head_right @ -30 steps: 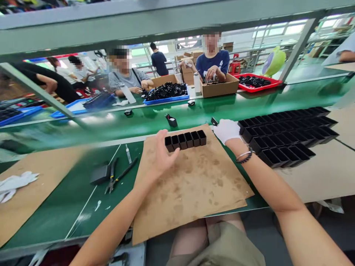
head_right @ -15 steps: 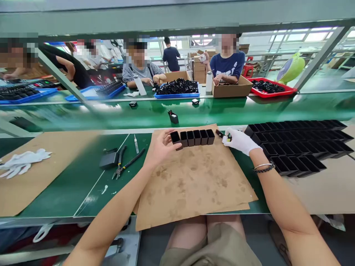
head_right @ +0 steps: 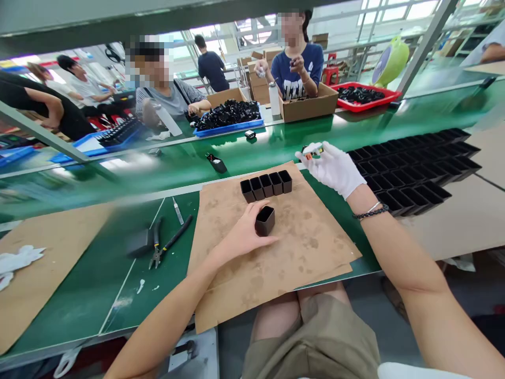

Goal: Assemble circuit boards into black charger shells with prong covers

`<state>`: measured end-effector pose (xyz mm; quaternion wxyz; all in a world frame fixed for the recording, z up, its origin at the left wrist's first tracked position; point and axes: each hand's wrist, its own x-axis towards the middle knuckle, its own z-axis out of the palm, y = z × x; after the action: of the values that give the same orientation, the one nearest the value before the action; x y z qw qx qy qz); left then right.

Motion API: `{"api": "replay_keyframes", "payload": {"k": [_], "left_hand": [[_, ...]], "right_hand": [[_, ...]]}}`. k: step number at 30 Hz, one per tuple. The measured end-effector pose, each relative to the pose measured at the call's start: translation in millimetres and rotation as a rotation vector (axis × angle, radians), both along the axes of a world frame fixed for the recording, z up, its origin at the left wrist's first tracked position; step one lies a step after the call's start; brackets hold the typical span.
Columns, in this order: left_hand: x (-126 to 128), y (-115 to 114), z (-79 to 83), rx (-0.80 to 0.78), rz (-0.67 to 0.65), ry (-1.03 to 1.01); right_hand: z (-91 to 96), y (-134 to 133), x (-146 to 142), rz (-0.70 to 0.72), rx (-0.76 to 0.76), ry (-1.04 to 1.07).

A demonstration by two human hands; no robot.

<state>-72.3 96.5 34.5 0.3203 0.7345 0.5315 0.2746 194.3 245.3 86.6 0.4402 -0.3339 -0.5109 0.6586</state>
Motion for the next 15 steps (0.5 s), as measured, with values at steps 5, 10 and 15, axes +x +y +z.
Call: {"api": "replay_keyframes", "payload": {"k": [5, 10, 15], "left_hand": [[1.8, 1.8, -8.8, -0.188, -0.026, -0.177], [13.1, 4.1, -12.5, -0.139, 0.086, -0.266], [13.9, -0.4, -4.9, 0.064, 0.177, -0.339]], "right_hand": [[10.0, -37.4, -28.1, 0.062, 0.1, 0.143], [-0.4, -72.8, -56.5, 0.056, 0.53, -0.07], [-14.0, -94.7, -63.8, 0.101, 0.777, -0.066]]}}
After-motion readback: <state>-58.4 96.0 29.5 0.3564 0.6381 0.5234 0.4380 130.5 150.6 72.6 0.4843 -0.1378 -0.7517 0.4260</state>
